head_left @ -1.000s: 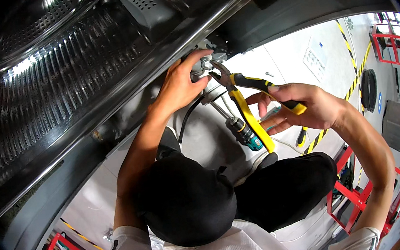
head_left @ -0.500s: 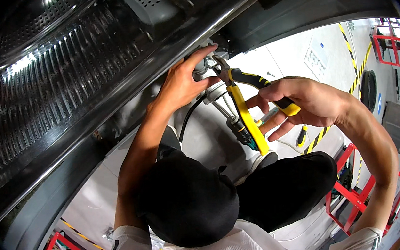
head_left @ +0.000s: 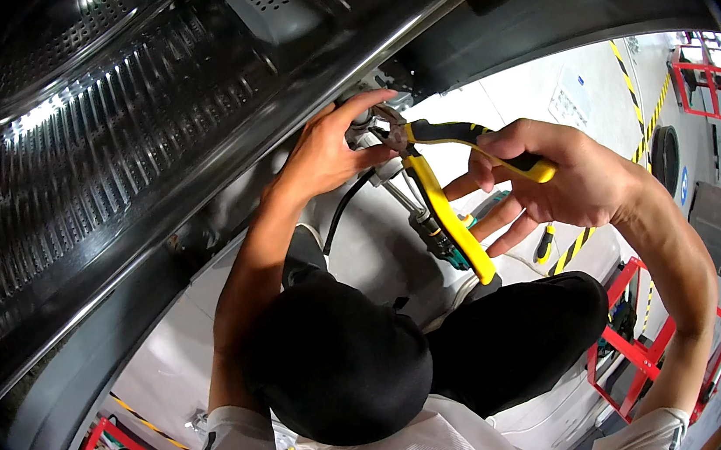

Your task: The person connects a plastic pump housing and a rubber hose to the bottom of a washing machine by hand and then secures the hose with pliers.

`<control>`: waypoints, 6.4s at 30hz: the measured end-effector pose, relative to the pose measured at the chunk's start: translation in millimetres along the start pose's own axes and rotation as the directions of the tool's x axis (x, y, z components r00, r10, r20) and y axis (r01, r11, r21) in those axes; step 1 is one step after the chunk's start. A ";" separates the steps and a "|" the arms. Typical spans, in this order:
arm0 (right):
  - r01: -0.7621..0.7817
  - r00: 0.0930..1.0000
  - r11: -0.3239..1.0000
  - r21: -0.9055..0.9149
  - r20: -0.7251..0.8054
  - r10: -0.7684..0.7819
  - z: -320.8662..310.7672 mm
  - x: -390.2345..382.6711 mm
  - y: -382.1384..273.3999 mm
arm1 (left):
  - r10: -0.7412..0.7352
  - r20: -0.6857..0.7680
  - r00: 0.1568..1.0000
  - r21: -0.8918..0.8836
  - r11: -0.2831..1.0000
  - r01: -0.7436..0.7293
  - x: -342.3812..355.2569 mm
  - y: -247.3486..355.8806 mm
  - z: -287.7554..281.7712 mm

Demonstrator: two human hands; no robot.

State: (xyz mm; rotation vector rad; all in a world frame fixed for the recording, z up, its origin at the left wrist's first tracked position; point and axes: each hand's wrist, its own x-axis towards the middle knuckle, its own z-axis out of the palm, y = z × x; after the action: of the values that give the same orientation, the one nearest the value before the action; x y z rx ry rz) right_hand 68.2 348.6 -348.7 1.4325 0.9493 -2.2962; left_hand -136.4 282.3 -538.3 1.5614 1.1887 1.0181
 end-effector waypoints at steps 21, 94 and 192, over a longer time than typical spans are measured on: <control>0.022 1.000 0.993 -0.120 -0.017 -0.024 -4.2 30.3 -35.6 | 0.060 -0.107 0.993 0.057 0.997 -0.054 2.5 -6.3 4.2; 0.933 -0.140 -0.050 -0.356 -0.232 -0.963 3.2 124.3 20.2 | 0.149 -0.211 0.966 0.362 0.930 -0.064 0.6 -14.0 13.4; 0.714 -0.071 -0.013 -0.700 -0.054 -0.996 6.2 97.2 43.0 | 0.025 -0.023 0.999 0.279 0.960 -0.018 4.6 -4.9 -9.4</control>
State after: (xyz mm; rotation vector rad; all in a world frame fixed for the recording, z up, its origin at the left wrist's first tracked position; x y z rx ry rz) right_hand 41.1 322.9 -448.4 1.3119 3.4134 -1.6538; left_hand -145.6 289.1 -540.2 1.7862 1.3836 0.9163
